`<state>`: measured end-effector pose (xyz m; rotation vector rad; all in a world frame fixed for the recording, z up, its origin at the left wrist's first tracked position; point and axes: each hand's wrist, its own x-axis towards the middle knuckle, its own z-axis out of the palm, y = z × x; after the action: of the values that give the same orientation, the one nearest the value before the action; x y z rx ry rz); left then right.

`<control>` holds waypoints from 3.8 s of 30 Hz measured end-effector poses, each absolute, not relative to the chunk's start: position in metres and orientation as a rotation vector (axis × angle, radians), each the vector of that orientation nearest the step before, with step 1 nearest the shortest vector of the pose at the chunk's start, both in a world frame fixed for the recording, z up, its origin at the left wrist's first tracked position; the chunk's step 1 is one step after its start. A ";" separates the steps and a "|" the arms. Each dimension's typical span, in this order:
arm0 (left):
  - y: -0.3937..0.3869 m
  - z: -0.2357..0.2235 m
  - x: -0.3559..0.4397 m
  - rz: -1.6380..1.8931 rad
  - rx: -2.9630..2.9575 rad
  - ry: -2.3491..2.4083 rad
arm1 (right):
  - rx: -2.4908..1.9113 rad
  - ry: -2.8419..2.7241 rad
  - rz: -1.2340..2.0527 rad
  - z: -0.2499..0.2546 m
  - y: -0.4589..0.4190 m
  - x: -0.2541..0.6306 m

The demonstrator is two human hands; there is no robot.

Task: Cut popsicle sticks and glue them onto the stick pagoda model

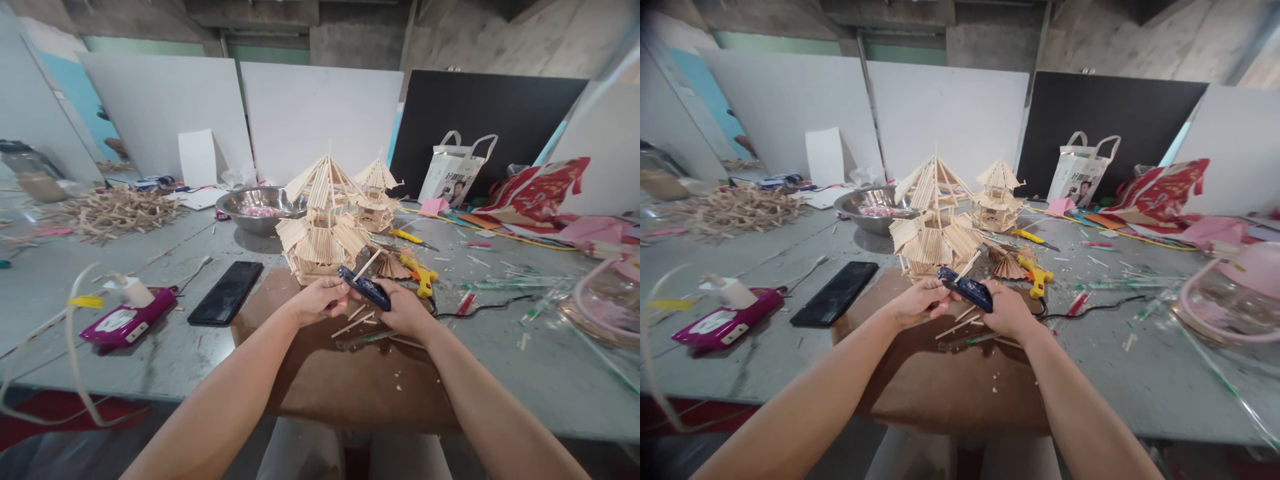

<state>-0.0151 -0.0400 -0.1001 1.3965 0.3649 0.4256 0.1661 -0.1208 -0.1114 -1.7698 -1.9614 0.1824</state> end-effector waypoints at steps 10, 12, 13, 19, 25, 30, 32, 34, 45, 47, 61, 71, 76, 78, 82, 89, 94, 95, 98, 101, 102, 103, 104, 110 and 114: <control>-0.039 -0.102 -0.013 0.454 1.423 0.373 | -1.799 -1.976 0.153 -0.110 -0.120 0.166; -0.038 -0.102 -0.013 0.456 1.434 0.376 | -1.809 -1.977 0.152 -0.110 -0.120 0.167; -0.038 -0.102 -0.013 0.456 1.438 0.377 | -1.811 -1.979 0.151 -0.110 -0.120 0.166; -0.038 -0.103 -0.012 0.475 1.449 0.404 | -1.875 -1.988 0.146 -0.108 -0.122 0.165; -0.038 -0.100 -0.013 0.491 1.462 0.431 | -1.949 -2.018 0.122 -0.105 -0.124 0.163; -0.040 -0.097 -0.012 0.500 1.487 0.437 | -1.972 -2.010 0.128 -0.102 -0.126 0.160; -0.040 -0.097 -0.012 0.514 1.505 0.447 | -1.988 -1.999 0.135 -0.102 -0.126 0.159; -0.040 -0.097 -0.011 0.530 1.521 0.455 | -2.014 -1.987 0.131 -0.102 -0.125 0.158; -0.041 -0.098 -0.008 0.573 1.571 0.486 | -2.051 -1.982 0.108 -0.103 -0.124 0.159; -0.041 -0.099 -0.007 0.559 1.568 0.497 | -2.054 -1.994 0.110 -0.103 -0.123 0.161; -0.035 -0.100 -0.009 0.388 2.071 0.730 | -2.091 -1.941 0.389 -0.077 -0.133 0.191; -0.032 -0.106 -0.007 0.449 2.469 0.818 | -2.305 -1.894 0.902 -0.090 -0.136 0.203; -0.031 -0.109 -0.006 0.454 2.493 0.839 | -2.327 -1.887 0.913 -0.088 -0.135 0.199; -0.031 -0.110 -0.006 0.455 2.492 0.851 | -2.341 -1.903 0.879 -0.088 -0.136 0.199; -0.031 -0.112 -0.006 0.468 2.484 0.863 | -2.364 -1.939 0.820 -0.088 -0.137 0.196; -0.031 -0.112 -0.005 0.458 2.494 0.872 | -2.366 -1.963 0.777 -0.090 -0.137 0.195; -0.031 -0.112 -0.004 0.466 2.500 0.877 | -2.408 -1.930 0.742 -0.090 -0.138 0.192; -0.031 -0.112 -0.004 0.468 2.498 0.877 | -2.418 -1.930 0.738 -0.089 -0.138 0.190; -0.032 -0.112 -0.004 0.469 2.497 0.873 | -2.457 -1.932 0.663 -0.087 -0.139 0.186; -0.032 -0.111 -0.004 0.462 2.497 0.881 | -2.504 -1.933 0.525 -0.088 -0.139 0.182; -0.032 -0.111 -0.004 0.461 2.497 0.883 | -2.515 -1.939 0.489 -0.088 -0.139 0.182; -0.032 -0.111 -0.004 0.461 2.496 0.884 | -2.524 -1.948 0.460 -0.090 -0.139 0.181; -0.031 -0.112 -0.004 0.463 2.497 0.883 | -2.530 -1.954 0.435 -0.091 -0.139 0.182; -0.030 -0.114 -0.004 0.469 2.528 0.872 | -2.482 -1.998 0.359 -0.096 -0.143 0.184; -0.034 -0.111 -0.004 0.559 2.540 0.882 | -2.441 -2.010 0.220 -0.095 -0.148 0.181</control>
<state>-0.0038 -0.0341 -0.1114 2.5396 0.8823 0.5586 0.1808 -0.1479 -0.0950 -2.4405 -2.0102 0.2195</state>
